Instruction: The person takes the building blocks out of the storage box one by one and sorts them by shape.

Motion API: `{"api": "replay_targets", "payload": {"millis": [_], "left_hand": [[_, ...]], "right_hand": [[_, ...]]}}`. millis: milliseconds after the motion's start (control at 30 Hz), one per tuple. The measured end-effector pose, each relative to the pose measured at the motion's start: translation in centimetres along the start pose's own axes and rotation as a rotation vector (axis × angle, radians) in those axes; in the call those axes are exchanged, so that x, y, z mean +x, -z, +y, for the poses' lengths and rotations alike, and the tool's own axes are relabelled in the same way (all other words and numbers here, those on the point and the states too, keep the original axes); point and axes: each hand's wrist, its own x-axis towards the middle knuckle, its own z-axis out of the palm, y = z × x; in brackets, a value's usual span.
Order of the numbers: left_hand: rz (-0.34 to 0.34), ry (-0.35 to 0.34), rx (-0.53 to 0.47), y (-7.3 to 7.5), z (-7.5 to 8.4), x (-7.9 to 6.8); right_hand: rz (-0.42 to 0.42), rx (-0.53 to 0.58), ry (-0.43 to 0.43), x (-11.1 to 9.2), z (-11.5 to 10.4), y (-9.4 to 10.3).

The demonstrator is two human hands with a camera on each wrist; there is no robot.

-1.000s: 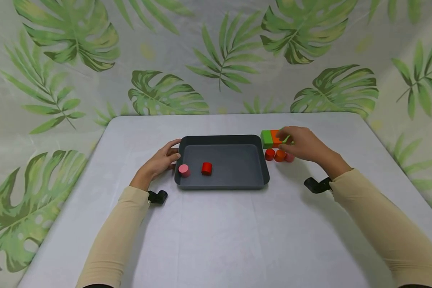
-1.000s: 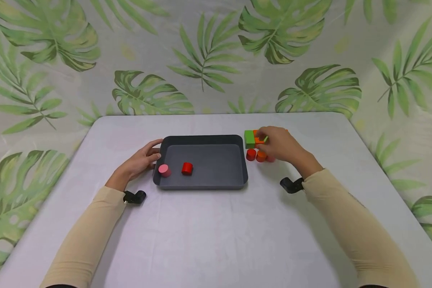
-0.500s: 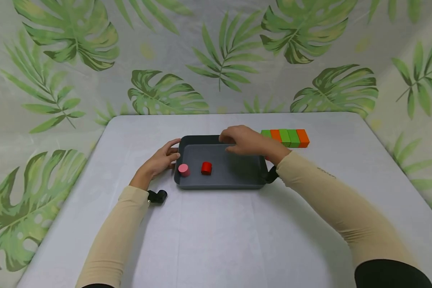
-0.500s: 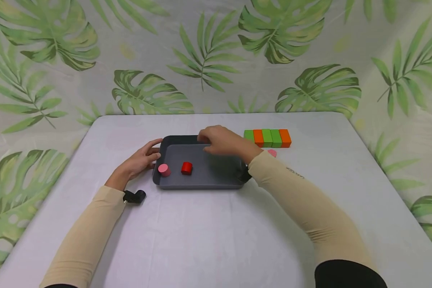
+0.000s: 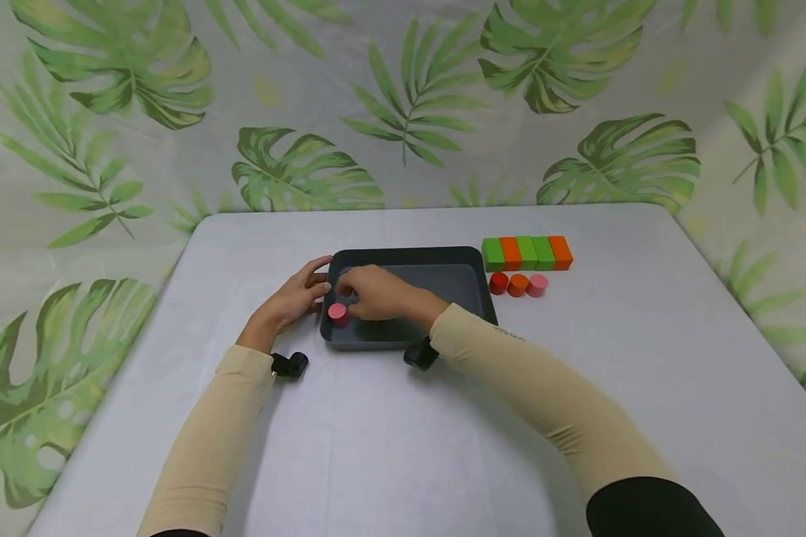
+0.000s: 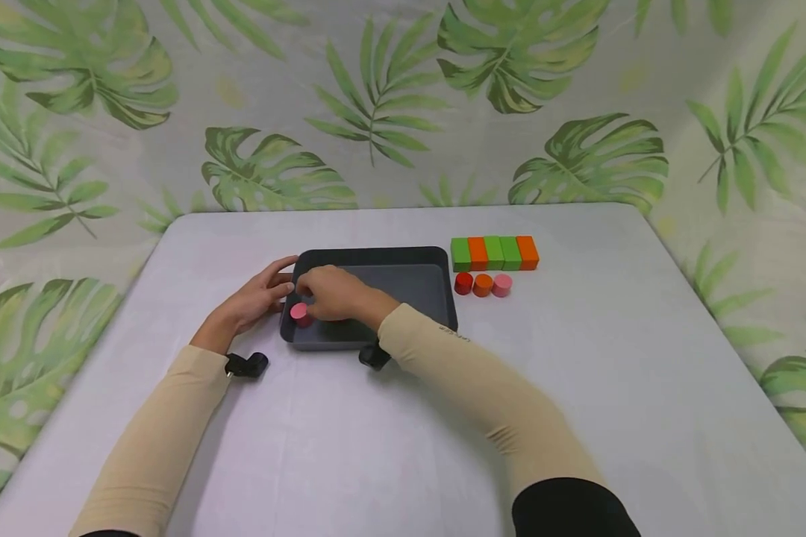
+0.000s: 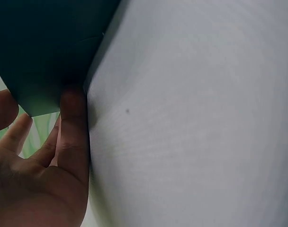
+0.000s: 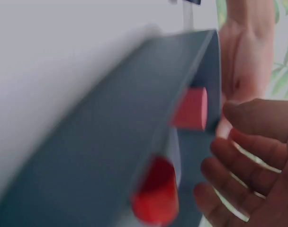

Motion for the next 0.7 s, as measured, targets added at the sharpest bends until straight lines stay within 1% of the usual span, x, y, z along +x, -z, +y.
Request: {"api": "replay_targets", "payload": {"millis": [167,233,333,467,700], "left_hand": [[-0.007,-0.010,-0.001,0.0,0.1,0.0],[-0.008,-0.012,0.003,-0.1,0.1,-0.1],[-0.012,-0.016,0.005,-0.1,0.0,-0.1],[-0.016,-0.022,-0.010,0.0,-0.1,-0.1],[-0.021,-0.026,-0.003,0.2,-0.2,0.1]], "right_hand": [[0.009,-0.047,-0.033,0.9,-1.0,-1.9],[0.011,-0.072,-0.041,1.2,-1.1,-2.6],[0.029,-0.076,-0.055,1.4,-1.0,-3.3],[0.051,-0.061,-0.040,1.4,-0.9,-3.6],[0.055,-0.041,-0.019,1.4,-0.8,-3.5]]}}
